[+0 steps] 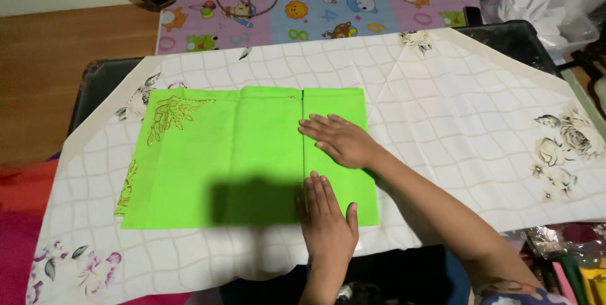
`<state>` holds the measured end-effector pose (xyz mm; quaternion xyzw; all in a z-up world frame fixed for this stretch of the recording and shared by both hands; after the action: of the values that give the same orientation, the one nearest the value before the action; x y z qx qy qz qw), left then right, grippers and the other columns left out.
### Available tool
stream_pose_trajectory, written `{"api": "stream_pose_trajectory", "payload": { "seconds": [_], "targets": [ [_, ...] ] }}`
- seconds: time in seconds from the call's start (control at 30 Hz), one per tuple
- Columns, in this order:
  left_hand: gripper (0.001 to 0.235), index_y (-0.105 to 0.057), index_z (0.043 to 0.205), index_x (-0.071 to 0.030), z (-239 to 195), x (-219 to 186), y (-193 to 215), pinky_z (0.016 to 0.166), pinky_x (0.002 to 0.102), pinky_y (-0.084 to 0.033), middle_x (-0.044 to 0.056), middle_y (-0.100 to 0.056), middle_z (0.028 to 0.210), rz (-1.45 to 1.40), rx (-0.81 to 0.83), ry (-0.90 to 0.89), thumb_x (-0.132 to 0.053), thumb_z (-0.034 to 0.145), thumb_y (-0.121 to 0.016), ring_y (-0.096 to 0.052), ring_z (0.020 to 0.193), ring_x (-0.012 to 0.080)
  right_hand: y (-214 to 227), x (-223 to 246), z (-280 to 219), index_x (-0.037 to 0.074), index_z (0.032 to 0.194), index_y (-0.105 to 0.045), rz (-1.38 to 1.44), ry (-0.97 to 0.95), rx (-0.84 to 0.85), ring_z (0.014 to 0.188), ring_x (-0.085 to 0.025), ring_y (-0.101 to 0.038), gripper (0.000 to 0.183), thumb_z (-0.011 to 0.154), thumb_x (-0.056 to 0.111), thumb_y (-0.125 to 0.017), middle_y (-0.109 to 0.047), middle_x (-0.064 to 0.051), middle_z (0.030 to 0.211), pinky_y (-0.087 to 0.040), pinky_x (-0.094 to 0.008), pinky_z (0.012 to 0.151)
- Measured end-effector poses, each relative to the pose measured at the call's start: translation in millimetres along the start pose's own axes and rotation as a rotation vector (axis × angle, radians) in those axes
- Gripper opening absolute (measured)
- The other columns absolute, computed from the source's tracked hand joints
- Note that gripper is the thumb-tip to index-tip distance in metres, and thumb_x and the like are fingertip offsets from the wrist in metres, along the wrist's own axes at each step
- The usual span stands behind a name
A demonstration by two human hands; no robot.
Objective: Folding a green piece of fabric into a neat rectangle on a flat surface
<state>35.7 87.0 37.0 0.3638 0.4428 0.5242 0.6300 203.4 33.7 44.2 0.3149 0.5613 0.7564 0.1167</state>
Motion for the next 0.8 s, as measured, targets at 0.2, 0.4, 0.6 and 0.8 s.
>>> {"api": "stream_pose_trajectory", "payload": {
  "seconds": [0.2, 0.4, 0.6, 0.8],
  "targets": [
    [0.084, -0.038, 0.149, 0.011, 2.0, 1.3, 0.0, 0.117, 0.054, -0.030, 0.028, -0.033, 0.162, -0.009, 0.011, 0.004, -0.052, 0.095, -0.055, -0.032, 0.150, 0.0368, 8.1, -61.5, 37.4, 0.019, 0.158, -0.037, -0.084, -0.086, -0.027, 0.156, -0.021, -0.025, 0.055, 0.109, 0.040, -0.028, -0.034, 0.002, 0.166, -0.016, -0.049, 0.128],
    [0.088, -0.039, 0.151, 0.010, 1.4, 0.4, 10.4, 0.116, 0.053, -0.032, 0.027, -0.034, 0.162, -0.005, -0.007, 0.005, -0.057, 0.094, -0.054, -0.033, 0.151, 0.0364, 29.7, -39.3, 31.6, 0.010, 0.161, -0.029, -0.302, -0.388, -0.160, 0.157, -0.021, -0.016, 0.063, 0.110, 0.045, -0.022, -0.027, -0.006, 0.169, -0.007, -0.048, 0.126],
    [0.116, -0.033, 0.151, 0.013, 1.7, -1.4, 0.5, 0.111, 0.056, -0.035, 0.029, -0.038, 0.158, -0.005, 0.032, 0.006, -0.075, 0.083, -0.064, -0.037, 0.147, 0.0382, -9.6, 41.6, -20.5, 0.013, 0.157, -0.039, 0.005, -0.054, -0.044, 0.156, -0.025, -0.027, 0.061, 0.104, 0.043, -0.039, -0.037, -0.005, 0.166, -0.018, -0.052, 0.125],
    [0.106, -0.041, 0.148, 0.012, 2.2, 1.1, 7.6, 0.114, 0.057, -0.033, 0.031, -0.034, 0.160, -0.063, -0.010, 0.003, -0.072, 0.087, -0.062, -0.034, 0.150, 0.0401, 3.1, -50.9, 6.3, 0.019, 0.160, -0.033, -0.113, -0.273, -0.050, 0.157, -0.023, -0.018, 0.060, 0.106, 0.046, -0.026, -0.028, -0.002, 0.168, -0.012, -0.052, 0.126]
  ]
}}
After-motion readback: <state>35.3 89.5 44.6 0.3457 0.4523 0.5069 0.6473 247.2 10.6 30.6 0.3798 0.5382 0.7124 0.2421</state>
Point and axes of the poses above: each hand's wrist, its own z-axis towards the middle knuckle, its own y-axis out of the back of the hand, x = y × z, the point moved 7 cm from there along z, towards the middle knuckle
